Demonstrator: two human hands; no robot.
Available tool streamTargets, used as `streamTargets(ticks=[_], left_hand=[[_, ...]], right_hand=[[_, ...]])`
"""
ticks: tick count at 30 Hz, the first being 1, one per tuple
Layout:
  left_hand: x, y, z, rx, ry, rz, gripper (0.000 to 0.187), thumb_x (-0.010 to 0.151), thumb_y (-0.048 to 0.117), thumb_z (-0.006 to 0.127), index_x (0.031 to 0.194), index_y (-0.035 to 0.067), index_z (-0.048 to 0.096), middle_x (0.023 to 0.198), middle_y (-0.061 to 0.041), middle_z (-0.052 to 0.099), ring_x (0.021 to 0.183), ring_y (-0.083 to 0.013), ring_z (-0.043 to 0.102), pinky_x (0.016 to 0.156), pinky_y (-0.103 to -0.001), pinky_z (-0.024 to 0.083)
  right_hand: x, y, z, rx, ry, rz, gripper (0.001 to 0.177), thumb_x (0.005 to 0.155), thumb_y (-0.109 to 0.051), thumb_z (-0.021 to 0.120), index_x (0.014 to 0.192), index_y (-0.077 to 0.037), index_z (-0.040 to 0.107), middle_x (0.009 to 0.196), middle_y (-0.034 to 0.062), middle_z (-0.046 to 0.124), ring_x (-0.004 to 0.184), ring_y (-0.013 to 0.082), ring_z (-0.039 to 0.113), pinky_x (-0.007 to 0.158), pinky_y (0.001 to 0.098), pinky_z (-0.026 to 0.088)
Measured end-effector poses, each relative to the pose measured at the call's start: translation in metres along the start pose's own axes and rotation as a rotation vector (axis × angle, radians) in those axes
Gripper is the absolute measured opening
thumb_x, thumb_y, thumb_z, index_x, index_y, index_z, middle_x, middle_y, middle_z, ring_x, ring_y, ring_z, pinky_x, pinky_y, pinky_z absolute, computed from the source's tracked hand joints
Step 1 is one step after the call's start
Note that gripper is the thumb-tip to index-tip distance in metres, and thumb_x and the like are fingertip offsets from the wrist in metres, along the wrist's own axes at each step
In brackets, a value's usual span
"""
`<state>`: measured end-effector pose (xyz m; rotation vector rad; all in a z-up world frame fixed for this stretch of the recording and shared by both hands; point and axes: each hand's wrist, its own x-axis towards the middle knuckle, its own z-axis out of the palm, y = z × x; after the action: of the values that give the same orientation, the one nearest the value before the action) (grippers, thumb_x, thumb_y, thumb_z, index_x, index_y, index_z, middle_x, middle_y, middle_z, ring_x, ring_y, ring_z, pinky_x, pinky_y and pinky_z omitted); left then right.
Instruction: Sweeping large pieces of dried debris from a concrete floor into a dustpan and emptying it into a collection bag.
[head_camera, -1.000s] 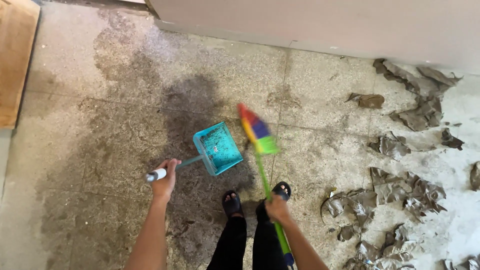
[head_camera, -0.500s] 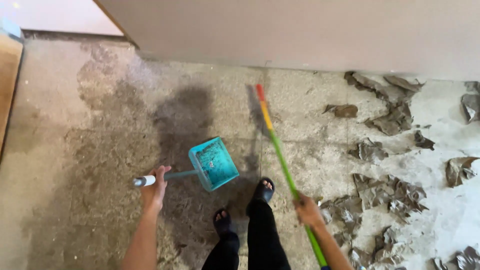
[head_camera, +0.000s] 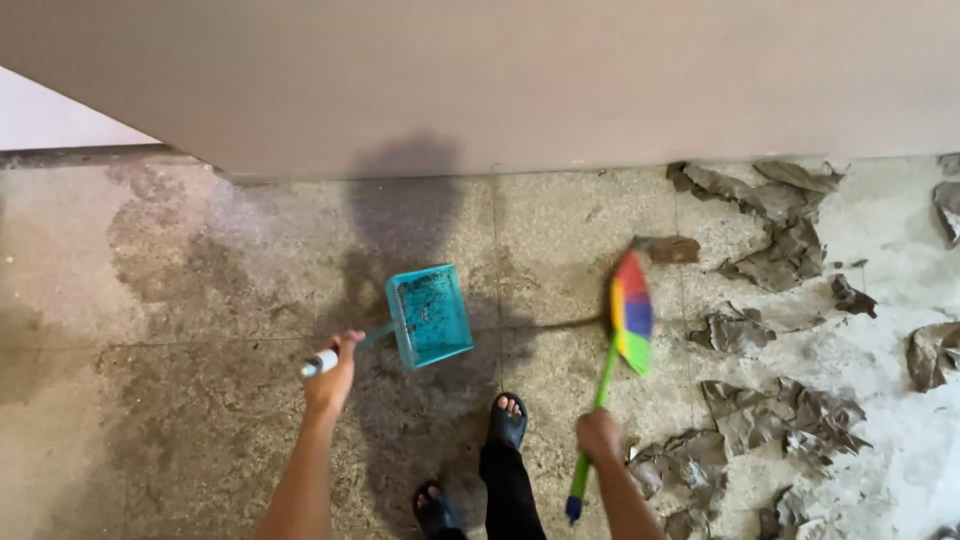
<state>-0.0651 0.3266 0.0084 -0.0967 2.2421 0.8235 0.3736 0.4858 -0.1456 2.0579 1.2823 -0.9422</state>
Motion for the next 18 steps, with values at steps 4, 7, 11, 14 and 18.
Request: streamTargets(ticks=[4, 7, 11, 14, 18], left_hand=[[0.018, 0.021, -0.002, -0.055, 0.070, 0.096, 0.022, 0.100, 0.034, 0.064, 0.094, 0.024, 0.083, 0.088, 0.006, 0.074, 0.086, -0.0131, 0.062, 0.083, -0.032, 0.045], [0.023, -0.001, -0.015, -0.150, 0.048, 0.085, 0.020, 0.103, 0.026, 0.064, 0.095, 0.016, 0.079, 0.081, 0.000, 0.075, 0.047, -0.0071, 0.034, 0.039, -0.028, 0.024], [0.017, -0.010, -0.022, -0.117, 0.009, 0.196, 0.027, 0.103, 0.023, 0.062, 0.083, 0.011, 0.074, 0.099, -0.002, 0.079, 0.047, -0.0087, 0.032, 0.043, -0.031, 0.026], [0.030, -0.015, -0.020, -0.152, -0.024, 0.264, 0.026, 0.105, 0.030, 0.060, 0.107, 0.015, 0.081, 0.069, -0.001, 0.065, 0.050, -0.0096, 0.032, 0.047, -0.035, 0.030], [0.041, -0.029, -0.015, -0.051, -0.046, 0.228, 0.026, 0.103, 0.032, 0.060, 0.098, 0.013, 0.078, 0.103, -0.006, 0.078, 0.094, -0.0208, 0.067, 0.086, -0.040, 0.050]], right_hand=[[-0.034, -0.017, 0.032, 0.034, -0.127, -0.181, 0.036, 0.100, -0.025, 0.046, 0.121, -0.003, 0.064, 0.107, 0.0205, 0.074, 0.093, 0.0362, 0.074, 0.072, 0.0492, 0.059], [-0.092, -0.035, 0.007, 0.076, -0.299, -0.209, 0.053, 0.101, -0.027, 0.044, 0.154, -0.017, 0.047, 0.082, 0.0128, 0.078, 0.049, 0.0225, 0.069, 0.055, 0.0377, 0.061], [-0.126, -0.039, -0.033, 0.290, -0.493, -0.244, 0.026, 0.099, -0.016, 0.055, 0.113, -0.001, 0.071, 0.068, 0.0059, 0.053, 0.042, 0.0166, 0.047, 0.035, 0.0301, 0.044], [-0.148, -0.030, -0.059, 0.255, -0.543, -0.318, 0.034, 0.094, -0.013, 0.059, 0.122, -0.002, 0.074, 0.071, 0.0067, 0.061, 0.032, 0.0147, 0.048, 0.033, 0.0279, 0.038], [-0.122, 0.026, -0.017, 0.251, -0.269, -0.265, 0.057, 0.097, -0.029, 0.058, 0.153, -0.021, 0.052, 0.091, 0.0141, 0.068, 0.063, 0.0258, 0.060, 0.052, 0.0383, 0.047]])
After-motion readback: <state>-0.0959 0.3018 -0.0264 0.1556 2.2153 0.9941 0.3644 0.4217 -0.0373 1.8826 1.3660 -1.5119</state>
